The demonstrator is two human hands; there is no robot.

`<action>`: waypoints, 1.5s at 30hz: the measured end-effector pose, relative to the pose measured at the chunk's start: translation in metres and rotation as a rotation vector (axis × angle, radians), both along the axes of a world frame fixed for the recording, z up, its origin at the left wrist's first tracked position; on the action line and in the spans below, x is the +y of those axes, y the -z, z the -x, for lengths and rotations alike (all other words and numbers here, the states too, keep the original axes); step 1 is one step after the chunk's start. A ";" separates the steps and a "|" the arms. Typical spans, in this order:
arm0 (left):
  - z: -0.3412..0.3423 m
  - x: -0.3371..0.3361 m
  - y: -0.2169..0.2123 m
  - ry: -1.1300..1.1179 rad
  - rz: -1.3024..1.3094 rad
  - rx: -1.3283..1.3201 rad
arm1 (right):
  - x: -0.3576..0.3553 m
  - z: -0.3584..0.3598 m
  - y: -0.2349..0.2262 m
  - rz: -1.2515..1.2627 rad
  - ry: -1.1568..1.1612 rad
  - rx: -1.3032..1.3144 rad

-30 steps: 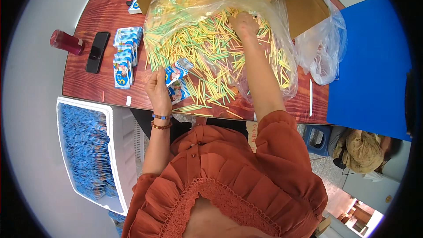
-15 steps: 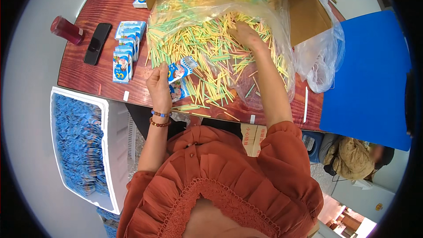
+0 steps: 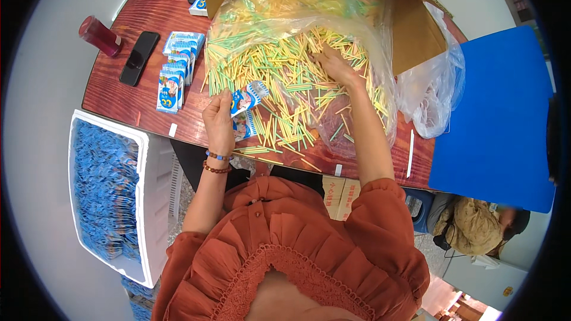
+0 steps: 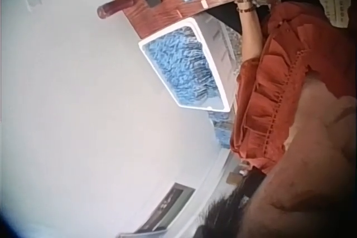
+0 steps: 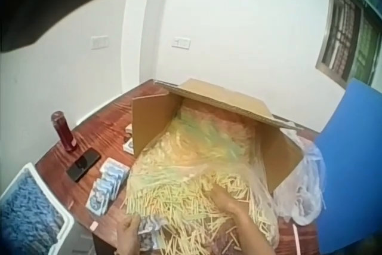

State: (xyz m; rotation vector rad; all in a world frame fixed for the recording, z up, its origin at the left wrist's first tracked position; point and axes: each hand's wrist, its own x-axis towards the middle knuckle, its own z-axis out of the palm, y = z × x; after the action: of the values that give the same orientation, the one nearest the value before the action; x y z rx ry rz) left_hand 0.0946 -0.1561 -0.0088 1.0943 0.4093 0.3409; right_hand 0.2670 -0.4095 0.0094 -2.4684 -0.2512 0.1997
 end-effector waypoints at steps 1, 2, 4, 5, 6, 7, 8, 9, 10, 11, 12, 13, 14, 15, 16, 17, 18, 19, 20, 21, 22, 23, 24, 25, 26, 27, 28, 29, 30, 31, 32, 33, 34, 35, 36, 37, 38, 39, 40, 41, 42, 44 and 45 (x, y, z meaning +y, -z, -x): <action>0.003 0.005 0.007 -0.009 -0.002 -0.001 | -0.002 -0.006 0.000 -0.037 -0.015 0.139; 0.003 0.009 0.017 0.061 0.020 0.003 | -0.012 -0.012 0.006 -0.037 -0.006 0.130; 0.000 0.004 0.015 0.147 0.043 0.006 | -0.033 -0.019 0.030 -0.417 0.020 0.251; 0.004 0.004 0.007 0.087 0.055 0.035 | -0.014 -0.008 0.010 -0.601 -0.045 0.340; 0.003 0.000 0.000 0.055 0.073 0.052 | -0.015 -0.008 0.010 -0.603 -0.041 0.338; 0.003 -0.002 -0.002 0.061 0.072 0.052 | -0.016 -0.007 0.011 -0.651 -0.012 0.314; 0.002 -0.003 -0.003 0.051 0.084 0.039 | -0.016 -0.007 0.010 -0.699 0.014 0.290; 0.002 -0.003 -0.004 0.041 0.097 0.026 | -0.016 -0.008 0.007 -0.701 0.016 0.289; 0.001 -0.005 -0.006 0.044 0.096 0.026 | -0.018 -0.010 0.004 -0.385 -0.010 0.272; 0.001 -0.006 -0.009 0.030 0.092 0.017 | -0.017 -0.011 -0.001 -0.069 -0.037 0.252; 0.001 -0.007 -0.011 0.016 0.089 0.008 | -0.013 -0.010 -0.002 -0.069 -0.035 0.252; 0.000 -0.007 -0.010 0.018 0.090 0.008 | -0.004 -0.006 -0.001 0.099 -0.065 0.136; 0.001 -0.006 -0.009 0.023 0.099 0.025 | 0.006 -0.001 -0.003 0.266 -0.100 0.018; 0.002 -0.004 -0.008 0.025 0.108 0.043 | 0.016 0.009 -0.020 0.315 -0.136 0.051; 0.003 -0.002 -0.004 0.020 0.110 0.043 | 0.021 0.009 -0.017 0.317 -0.142 0.051; 0.002 -0.001 -0.002 0.038 0.099 0.019 | 0.025 0.011 -0.018 0.373 -0.176 -0.006; 0.002 -0.001 0.000 0.056 0.088 -0.005 | 0.030 0.013 -0.019 0.429 -0.210 -0.063; 0.004 -0.001 0.000 0.053 0.090 -0.005 | 0.036 0.013 -0.021 0.416 -0.141 0.038; 0.004 -0.003 -0.011 0.046 0.109 0.038 | 0.037 0.014 -0.019 0.418 -0.142 0.035; 0.004 -0.004 -0.017 0.038 0.127 0.082 | 0.038 0.013 -0.014 0.425 -0.142 -0.003; 0.003 -0.003 -0.012 0.036 0.129 0.079 | 0.038 0.012 -0.007 0.432 -0.142 -0.042; 0.003 0.000 -0.004 0.021 0.091 0.042 | 0.033 0.008 -0.002 0.434 -0.152 -0.048; 0.002 0.002 0.000 0.007 0.054 0.007 | 0.020 0.001 0.003 0.329 -0.178 -0.014; 0.002 0.003 0.003 0.001 0.057 0.004 | 0.007 -0.004 0.010 0.224 -0.203 0.021; 0.002 0.003 0.004 0.028 0.075 0.019 | -0.004 -0.005 0.017 0.227 -0.200 0.022; 0.004 0.004 0.004 0.053 0.090 0.035 | -0.010 -0.003 0.023 0.078 -0.125 -0.046; 0.004 0.002 0.003 0.054 0.090 0.038 | -0.017 -0.003 0.029 -0.072 -0.048 -0.113; 0.002 -0.003 -0.001 0.023 0.107 0.034 | -0.020 -0.001 0.026 -0.072 -0.046 -0.110; 0.002 -0.005 -0.003 -0.012 0.123 0.029 | -0.021 -0.001 0.016 -0.235 -0.065 0.031; 0.003 -0.003 0.000 -0.015 0.121 0.031 | -0.021 0.000 0.007 -0.397 -0.083 0.174; 0.004 0.000 0.001 0.030 0.124 0.047 | -0.024 0.000 0.003 -0.559 -0.093 0.313; 0.004 0.001 0.002 0.074 0.126 0.063 | -0.020 0.003 0.007 -0.737 -0.005 0.297; 0.003 -0.001 0.003 0.079 0.123 0.064 | -0.022 0.005 0.005 -0.741 -0.001 0.296; 0.002 -0.002 0.001 0.068 0.142 0.060 | -0.019 0.009 -0.004 -0.823 0.015 0.412; 0.002 -0.003 -0.002 0.057 0.160 0.056 | -0.017 0.013 -0.009 -0.904 0.029 0.529; 0.003 -0.003 -0.006 0.059 0.152 0.059 | -0.017 0.012 -0.006 -0.995 -0.032 0.602; 0.003 -0.006 -0.013 0.052 0.146 0.052 | -0.016 0.014 -0.005 -1.000 -0.030 0.601; 0.002 -0.008 -0.016 0.044 0.141 0.045 | -0.015 0.017 -0.004 -1.089 -0.002 0.598; 0.000 -0.008 -0.011 0.047 0.137 0.046 | -0.014 0.018 -0.003 -1.177 0.026 0.595; -0.001 -0.007 -0.007 0.075 0.140 0.012 | -0.014 0.017 -0.001 -1.183 0.029 0.595; -0.002 -0.005 -0.003 0.104 0.143 -0.023 | -0.015 0.015 0.001 -1.204 0.029 0.590; 0.000 -0.002 -0.001 0.132 0.136 -0.017 | -0.013 0.014 0.001 -1.229 0.031 0.586; 0.001 -0.001 -0.002 0.156 0.134 -0.013 | -0.009 0.014 -0.002 -1.248 0.027 0.542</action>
State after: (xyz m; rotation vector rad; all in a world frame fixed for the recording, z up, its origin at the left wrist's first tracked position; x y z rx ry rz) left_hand 0.0936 -0.1575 -0.0072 0.9860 0.3284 0.1805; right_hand 0.2529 -0.4189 0.0110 -1.1246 -0.0554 0.5019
